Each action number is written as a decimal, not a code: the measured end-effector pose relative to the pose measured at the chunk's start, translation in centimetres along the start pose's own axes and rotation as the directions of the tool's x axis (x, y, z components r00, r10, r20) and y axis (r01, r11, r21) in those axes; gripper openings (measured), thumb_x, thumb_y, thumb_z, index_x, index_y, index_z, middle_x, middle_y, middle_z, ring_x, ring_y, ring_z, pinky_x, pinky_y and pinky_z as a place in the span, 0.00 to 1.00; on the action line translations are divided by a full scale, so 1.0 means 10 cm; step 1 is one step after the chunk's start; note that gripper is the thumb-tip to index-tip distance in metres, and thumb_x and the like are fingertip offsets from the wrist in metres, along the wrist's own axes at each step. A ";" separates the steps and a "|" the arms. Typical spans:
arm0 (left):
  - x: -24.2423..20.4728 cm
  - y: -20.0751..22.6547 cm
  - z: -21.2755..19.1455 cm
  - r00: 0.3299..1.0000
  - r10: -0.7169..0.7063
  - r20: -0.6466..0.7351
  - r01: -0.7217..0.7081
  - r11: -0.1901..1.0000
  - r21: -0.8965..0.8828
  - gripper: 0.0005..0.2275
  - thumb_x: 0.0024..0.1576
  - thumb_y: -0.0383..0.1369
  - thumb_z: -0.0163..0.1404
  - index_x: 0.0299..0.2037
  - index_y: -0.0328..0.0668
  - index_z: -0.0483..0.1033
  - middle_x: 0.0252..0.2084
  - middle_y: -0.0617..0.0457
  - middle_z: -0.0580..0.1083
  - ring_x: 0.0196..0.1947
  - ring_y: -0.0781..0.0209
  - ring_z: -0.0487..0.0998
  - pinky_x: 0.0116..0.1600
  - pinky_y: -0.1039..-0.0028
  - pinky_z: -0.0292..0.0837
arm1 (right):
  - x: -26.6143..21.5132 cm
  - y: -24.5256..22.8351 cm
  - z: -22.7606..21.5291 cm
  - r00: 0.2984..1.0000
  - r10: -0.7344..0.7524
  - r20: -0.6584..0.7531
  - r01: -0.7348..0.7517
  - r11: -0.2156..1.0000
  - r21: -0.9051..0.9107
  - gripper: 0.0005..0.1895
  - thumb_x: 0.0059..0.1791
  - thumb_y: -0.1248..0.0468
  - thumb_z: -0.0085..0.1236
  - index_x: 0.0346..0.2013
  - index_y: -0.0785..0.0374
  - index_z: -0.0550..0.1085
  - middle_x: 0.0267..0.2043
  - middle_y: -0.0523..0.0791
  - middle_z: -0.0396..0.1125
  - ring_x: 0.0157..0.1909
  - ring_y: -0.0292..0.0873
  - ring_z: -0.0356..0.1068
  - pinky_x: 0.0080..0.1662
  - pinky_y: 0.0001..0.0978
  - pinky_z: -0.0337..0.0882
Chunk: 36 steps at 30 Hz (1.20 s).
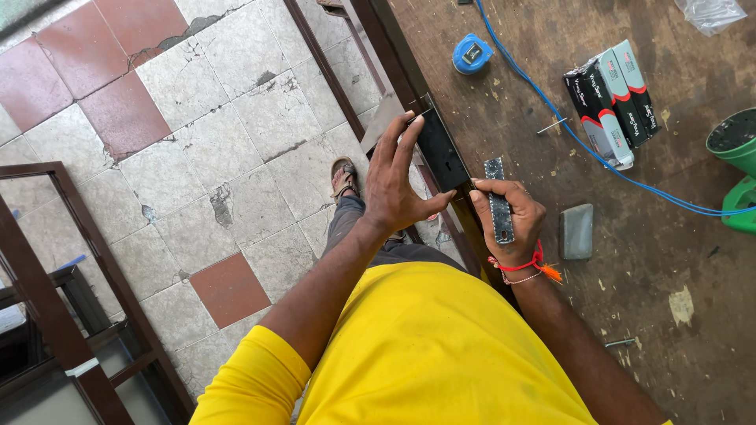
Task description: The person retrieves a metal square and a lock mechanism from a shelf. They place a wooden door frame on a workbench and use the square and a pencil to mark measurements on the frame. The person then positions the lock mechanism against the marks to verify alignment.
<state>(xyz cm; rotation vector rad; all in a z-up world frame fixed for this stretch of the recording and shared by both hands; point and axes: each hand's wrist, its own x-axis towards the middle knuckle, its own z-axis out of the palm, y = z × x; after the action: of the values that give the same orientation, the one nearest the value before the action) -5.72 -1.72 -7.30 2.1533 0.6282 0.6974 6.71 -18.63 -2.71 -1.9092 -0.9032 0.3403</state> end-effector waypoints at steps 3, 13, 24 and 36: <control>-0.01 -0.04 0.02 1.000 -0.010 0.002 0.010 1.000 -0.016 0.51 0.40 0.45 0.71 0.74 0.48 0.51 0.72 0.42 0.56 0.73 0.40 0.61 0.75 0.53 0.62 | 0.00 0.01 0.02 1.000 0.007 -0.005 -0.007 0.999 -0.033 0.09 0.52 0.66 0.67 0.46 0.63 0.80 0.40 0.47 0.75 0.41 0.36 0.75 0.44 0.26 0.73; -0.05 -0.11 0.06 1.000 0.020 0.023 -0.019 0.999 -0.039 0.53 0.43 0.47 0.71 0.76 0.49 0.48 0.74 0.43 0.53 0.75 0.40 0.58 0.77 0.52 0.61 | 0.00 0.02 0.01 1.000 -0.025 0.004 0.025 0.998 -0.052 0.08 0.53 0.65 0.66 0.46 0.63 0.80 0.41 0.46 0.76 0.42 0.36 0.77 0.43 0.26 0.74; -0.02 -0.08 0.00 0.999 0.036 0.020 -0.035 0.998 -0.049 0.53 0.41 0.40 0.72 0.76 0.47 0.49 0.74 0.44 0.54 0.76 0.42 0.58 0.77 0.54 0.62 | -0.01 0.23 -0.04 0.964 0.250 0.092 -0.264 0.862 0.433 0.11 0.49 0.76 0.51 0.45 0.69 0.76 0.48 0.49 0.76 0.51 0.39 0.76 0.59 0.29 0.74; -0.02 -0.11 0.03 0.998 0.055 0.018 -0.054 0.998 -0.028 0.54 0.41 0.42 0.72 0.76 0.50 0.47 0.74 0.43 0.53 0.75 0.41 0.57 0.78 0.51 0.60 | -0.12 0.17 -0.05 0.985 0.159 -0.065 -0.121 0.910 0.397 0.07 0.59 0.64 0.53 0.46 0.67 0.73 0.42 0.48 0.74 0.43 0.37 0.73 0.49 0.28 0.74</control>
<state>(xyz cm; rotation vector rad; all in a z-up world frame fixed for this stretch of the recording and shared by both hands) -5.89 -1.42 -8.41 2.1559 0.5484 0.7102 6.94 -20.27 -4.11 -1.6034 -0.5814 0.4740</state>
